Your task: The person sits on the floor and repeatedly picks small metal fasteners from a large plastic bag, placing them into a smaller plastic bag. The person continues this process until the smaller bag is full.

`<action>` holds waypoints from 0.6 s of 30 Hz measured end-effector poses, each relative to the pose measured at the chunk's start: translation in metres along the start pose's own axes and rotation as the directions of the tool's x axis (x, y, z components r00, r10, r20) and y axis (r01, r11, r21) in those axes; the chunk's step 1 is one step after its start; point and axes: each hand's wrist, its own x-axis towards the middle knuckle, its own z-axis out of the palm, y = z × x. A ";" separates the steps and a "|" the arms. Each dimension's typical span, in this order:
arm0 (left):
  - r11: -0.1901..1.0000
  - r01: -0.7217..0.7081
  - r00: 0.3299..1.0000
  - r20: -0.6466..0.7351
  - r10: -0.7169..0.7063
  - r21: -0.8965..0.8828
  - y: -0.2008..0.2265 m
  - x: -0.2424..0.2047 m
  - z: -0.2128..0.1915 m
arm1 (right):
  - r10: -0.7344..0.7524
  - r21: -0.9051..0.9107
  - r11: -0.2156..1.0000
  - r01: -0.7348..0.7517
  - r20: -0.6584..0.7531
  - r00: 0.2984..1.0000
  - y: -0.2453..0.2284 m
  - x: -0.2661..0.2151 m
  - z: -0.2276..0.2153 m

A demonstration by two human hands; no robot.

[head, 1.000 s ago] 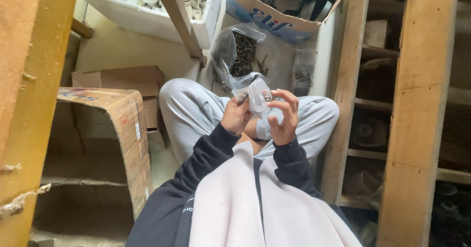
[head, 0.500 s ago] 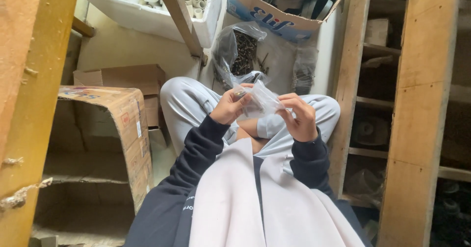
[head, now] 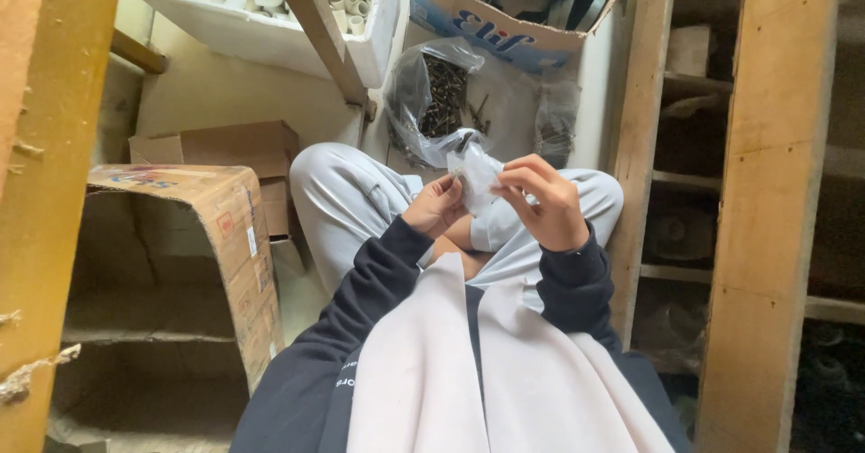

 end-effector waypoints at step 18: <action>0.952 -0.278 0.958 -0.028 0.284 0.124 -0.004 0.029 -0.109 | 0.110 0.145 0.983 -0.112 0.021 0.994 0.019 0.012 0.013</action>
